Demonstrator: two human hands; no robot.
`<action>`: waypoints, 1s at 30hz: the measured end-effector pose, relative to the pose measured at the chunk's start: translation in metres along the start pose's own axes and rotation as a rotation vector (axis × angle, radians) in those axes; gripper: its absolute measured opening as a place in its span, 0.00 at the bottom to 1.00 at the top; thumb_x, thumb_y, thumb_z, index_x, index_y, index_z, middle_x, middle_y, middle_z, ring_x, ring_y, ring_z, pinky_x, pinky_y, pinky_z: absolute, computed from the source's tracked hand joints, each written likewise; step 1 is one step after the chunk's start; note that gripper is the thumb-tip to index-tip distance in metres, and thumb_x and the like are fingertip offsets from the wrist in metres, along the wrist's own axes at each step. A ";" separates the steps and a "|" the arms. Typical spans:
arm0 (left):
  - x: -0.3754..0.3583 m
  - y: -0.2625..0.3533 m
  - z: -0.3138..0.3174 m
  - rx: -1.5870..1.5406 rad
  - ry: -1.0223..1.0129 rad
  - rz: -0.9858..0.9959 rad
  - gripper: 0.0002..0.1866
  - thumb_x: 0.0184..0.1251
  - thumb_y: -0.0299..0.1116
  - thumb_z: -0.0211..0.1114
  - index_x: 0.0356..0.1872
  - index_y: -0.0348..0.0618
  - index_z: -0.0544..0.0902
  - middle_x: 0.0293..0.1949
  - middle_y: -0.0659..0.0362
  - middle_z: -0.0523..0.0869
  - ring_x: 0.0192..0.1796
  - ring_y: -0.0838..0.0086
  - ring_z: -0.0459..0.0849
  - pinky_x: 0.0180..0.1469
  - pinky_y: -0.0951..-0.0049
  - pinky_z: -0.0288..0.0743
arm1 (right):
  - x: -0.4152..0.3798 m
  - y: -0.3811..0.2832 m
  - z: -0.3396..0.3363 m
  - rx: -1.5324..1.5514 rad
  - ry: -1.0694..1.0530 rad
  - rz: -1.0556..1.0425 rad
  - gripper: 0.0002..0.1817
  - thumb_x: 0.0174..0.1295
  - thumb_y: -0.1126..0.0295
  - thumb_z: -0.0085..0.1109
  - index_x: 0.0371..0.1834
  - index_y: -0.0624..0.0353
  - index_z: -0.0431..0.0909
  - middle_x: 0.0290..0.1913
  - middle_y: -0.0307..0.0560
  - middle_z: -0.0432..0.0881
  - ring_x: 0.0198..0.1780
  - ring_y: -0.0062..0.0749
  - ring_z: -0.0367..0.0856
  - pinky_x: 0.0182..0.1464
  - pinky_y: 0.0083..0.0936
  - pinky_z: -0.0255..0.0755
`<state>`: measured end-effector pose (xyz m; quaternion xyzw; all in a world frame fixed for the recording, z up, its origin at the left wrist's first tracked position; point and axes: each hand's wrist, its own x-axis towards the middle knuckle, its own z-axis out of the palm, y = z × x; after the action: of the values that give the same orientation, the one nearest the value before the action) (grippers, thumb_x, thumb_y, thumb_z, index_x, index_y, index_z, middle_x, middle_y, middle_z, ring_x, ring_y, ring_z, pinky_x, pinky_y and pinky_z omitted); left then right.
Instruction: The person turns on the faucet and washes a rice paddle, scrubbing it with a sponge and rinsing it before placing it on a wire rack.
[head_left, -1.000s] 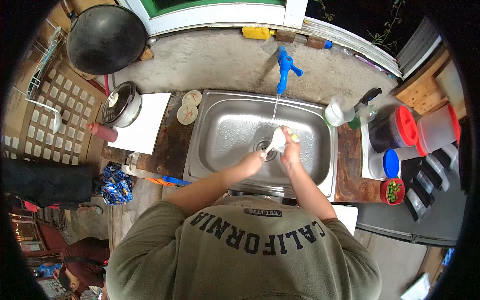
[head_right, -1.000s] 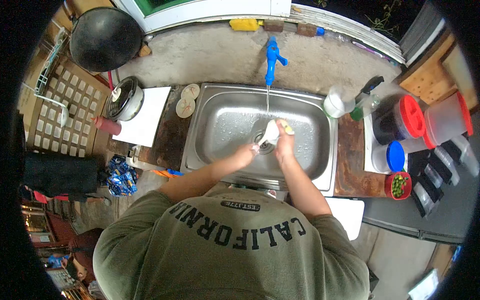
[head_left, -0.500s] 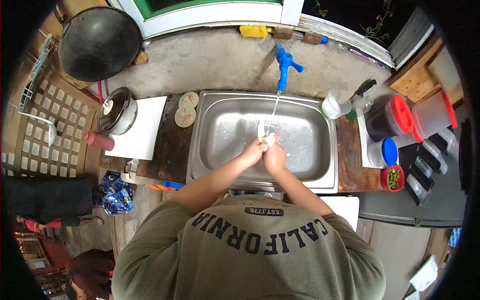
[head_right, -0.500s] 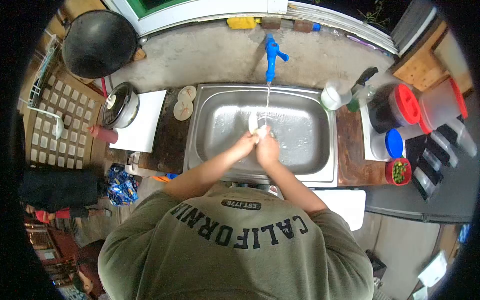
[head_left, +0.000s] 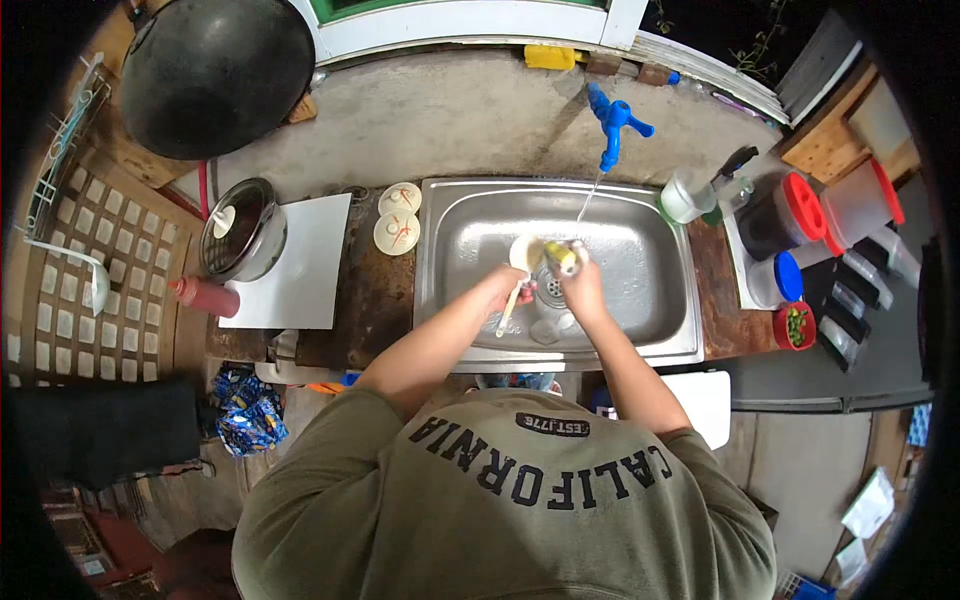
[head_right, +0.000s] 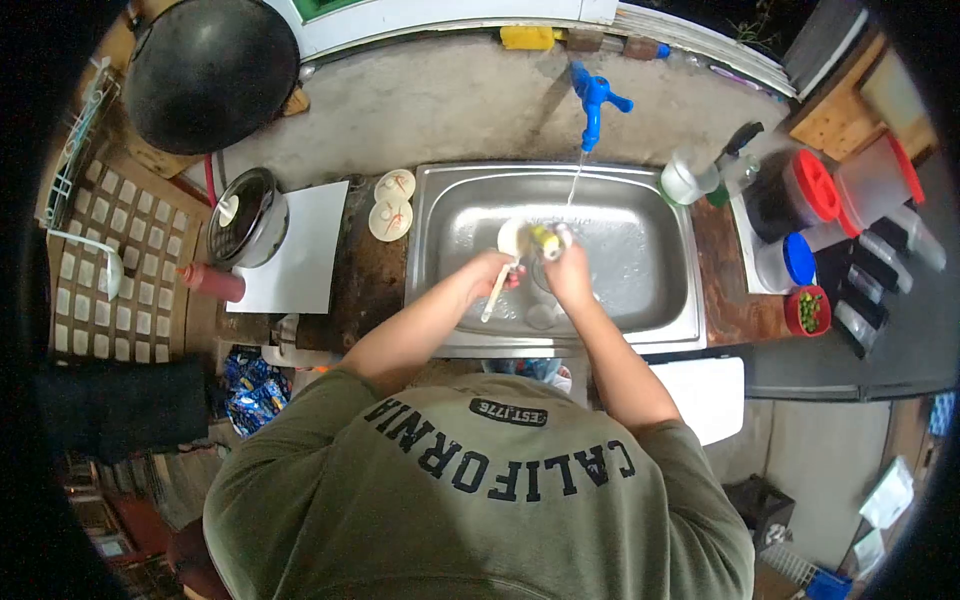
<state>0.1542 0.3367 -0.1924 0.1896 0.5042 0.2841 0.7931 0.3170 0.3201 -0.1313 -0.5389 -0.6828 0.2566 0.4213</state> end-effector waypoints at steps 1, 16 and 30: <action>-0.012 0.002 0.007 0.076 -0.010 -0.003 0.05 0.59 0.27 0.48 0.34 0.40 0.72 0.22 0.58 0.76 0.17 0.79 0.71 0.20 0.77 0.72 | 0.002 -0.013 0.001 -0.048 -0.001 -0.107 0.14 0.44 0.76 0.55 0.37 0.64 0.73 0.33 0.60 0.77 0.35 0.54 0.77 0.37 0.36 0.71; -0.040 0.002 0.007 0.467 -0.189 -0.020 0.05 0.53 0.24 0.46 0.24 0.49 0.67 0.13 0.70 0.62 0.12 0.86 0.56 0.11 0.83 0.45 | -0.007 -0.004 0.036 -0.282 -0.174 -0.257 0.10 0.39 0.71 0.63 0.27 0.61 0.78 0.28 0.57 0.78 0.30 0.51 0.77 0.35 0.37 0.73; -0.005 -0.009 0.021 0.626 0.047 0.189 0.06 0.57 0.28 0.46 0.33 0.45 0.72 0.17 0.63 0.68 0.13 0.80 0.61 0.12 0.76 0.52 | 0.020 0.062 -0.007 -0.486 -0.102 -0.271 0.12 0.39 0.77 0.57 0.31 0.67 0.75 0.29 0.59 0.78 0.32 0.53 0.77 0.38 0.38 0.73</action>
<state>0.1737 0.3262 -0.1859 0.4635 0.5654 0.1921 0.6547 0.3540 0.3558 -0.1712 -0.5144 -0.8104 0.0532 0.2753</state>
